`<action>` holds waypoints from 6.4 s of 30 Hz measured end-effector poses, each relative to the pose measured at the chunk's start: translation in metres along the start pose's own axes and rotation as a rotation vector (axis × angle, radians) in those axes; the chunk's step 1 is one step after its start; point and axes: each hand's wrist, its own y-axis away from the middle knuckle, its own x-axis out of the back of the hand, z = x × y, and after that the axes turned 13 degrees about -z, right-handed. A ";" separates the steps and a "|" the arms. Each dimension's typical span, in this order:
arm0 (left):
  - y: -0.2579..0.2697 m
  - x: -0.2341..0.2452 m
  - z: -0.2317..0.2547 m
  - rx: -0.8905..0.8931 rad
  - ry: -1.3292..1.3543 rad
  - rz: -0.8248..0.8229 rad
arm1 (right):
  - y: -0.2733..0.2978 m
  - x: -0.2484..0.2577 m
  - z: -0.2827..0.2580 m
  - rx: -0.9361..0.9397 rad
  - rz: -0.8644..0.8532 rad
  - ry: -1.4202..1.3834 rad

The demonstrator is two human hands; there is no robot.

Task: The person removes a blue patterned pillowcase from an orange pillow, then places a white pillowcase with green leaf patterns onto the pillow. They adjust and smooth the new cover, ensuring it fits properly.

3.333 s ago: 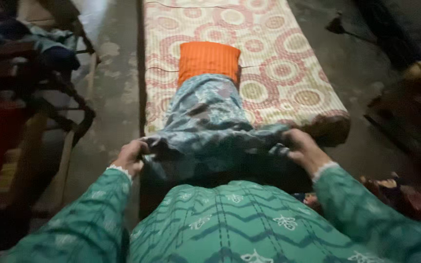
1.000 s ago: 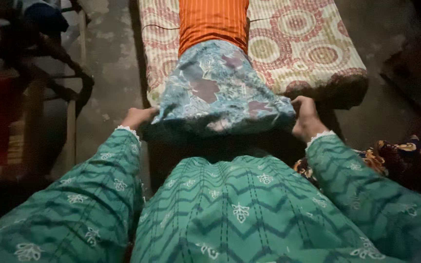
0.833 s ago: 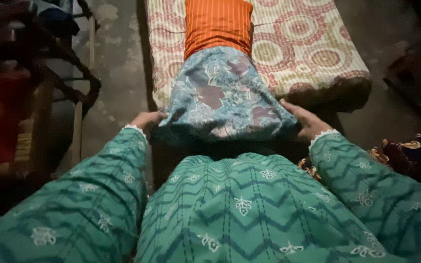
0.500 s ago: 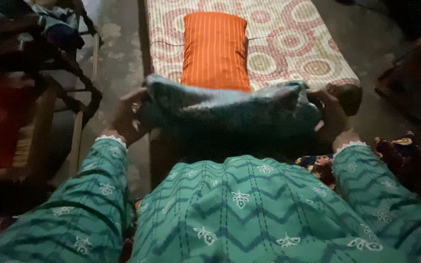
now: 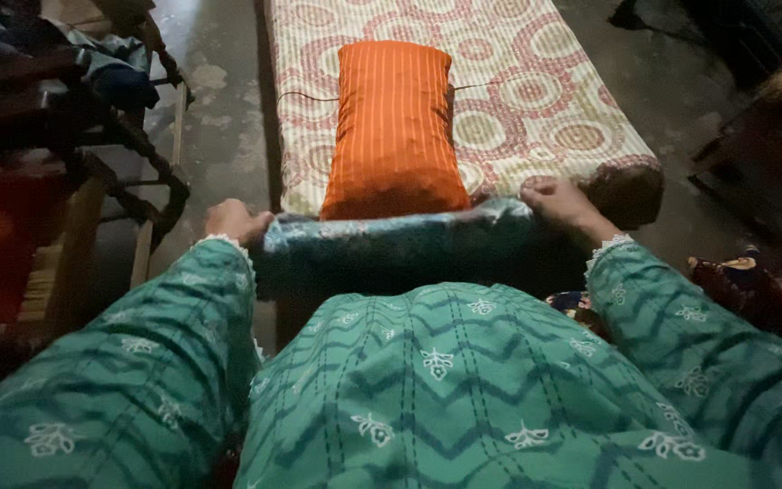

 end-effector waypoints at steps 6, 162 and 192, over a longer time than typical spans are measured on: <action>0.028 0.002 -0.018 -0.006 0.661 0.234 | 0.040 -0.012 -0.035 0.177 0.153 -0.025; -0.590 0.378 -0.394 -0.324 1.345 0.701 | -0.513 -0.333 -0.808 0.661 -0.542 0.058; -1.164 0.510 -0.330 0.235 1.647 -0.248 | -1.093 -0.345 -0.989 -0.010 -0.644 -0.376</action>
